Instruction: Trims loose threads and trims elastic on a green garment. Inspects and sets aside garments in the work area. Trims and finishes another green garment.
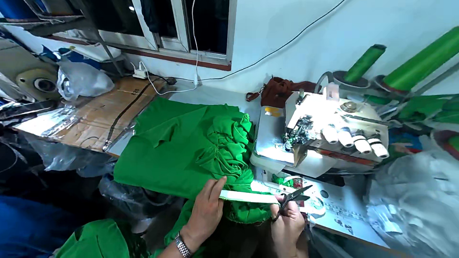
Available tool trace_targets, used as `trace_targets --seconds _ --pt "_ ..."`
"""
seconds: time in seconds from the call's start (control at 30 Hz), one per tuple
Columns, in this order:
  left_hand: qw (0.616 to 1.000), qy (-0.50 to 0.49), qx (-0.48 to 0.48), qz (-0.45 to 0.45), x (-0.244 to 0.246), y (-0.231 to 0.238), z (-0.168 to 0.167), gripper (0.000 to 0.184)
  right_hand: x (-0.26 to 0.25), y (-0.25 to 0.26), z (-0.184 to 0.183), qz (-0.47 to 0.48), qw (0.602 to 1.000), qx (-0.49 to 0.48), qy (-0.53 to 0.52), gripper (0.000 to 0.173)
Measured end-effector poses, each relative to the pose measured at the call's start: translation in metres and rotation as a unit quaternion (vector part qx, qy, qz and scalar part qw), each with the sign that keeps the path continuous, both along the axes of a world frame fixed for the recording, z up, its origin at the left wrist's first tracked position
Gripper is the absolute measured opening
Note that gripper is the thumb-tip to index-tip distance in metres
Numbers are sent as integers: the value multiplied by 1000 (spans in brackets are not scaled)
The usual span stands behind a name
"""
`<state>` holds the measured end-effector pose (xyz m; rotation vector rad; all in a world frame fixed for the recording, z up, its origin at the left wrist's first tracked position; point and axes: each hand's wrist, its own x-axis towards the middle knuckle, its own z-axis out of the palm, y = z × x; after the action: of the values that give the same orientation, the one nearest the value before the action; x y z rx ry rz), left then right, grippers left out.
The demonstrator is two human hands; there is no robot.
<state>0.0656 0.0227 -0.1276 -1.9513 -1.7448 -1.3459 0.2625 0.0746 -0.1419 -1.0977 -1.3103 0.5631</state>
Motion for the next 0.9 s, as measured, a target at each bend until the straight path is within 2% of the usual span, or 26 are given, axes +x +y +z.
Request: trace_targets --seconds 0.1,0.17,0.3,0.4,0.5,0.9 --pt "995 -60 -57 -63 -7 1 6 26 3 2 4 4 1000 -2 -29 10" --pt "969 -165 -136 -126 -15 3 18 14 3 6 15 2 998 -6 -56 11" --pt "890 -343 -228 -198 -29 14 48 13 -1 18 46 29 994 -56 -84 4" --pt "846 -423 -248 -208 -32 20 58 18 -3 25 59 39 988 -95 -112 15" --pt "827 -457 -259 -200 -33 23 59 22 -1 28 59 43 984 -114 -128 25" --pt "808 -455 -288 -239 -46 24 55 25 20 34 34 37 971 -175 -157 27"
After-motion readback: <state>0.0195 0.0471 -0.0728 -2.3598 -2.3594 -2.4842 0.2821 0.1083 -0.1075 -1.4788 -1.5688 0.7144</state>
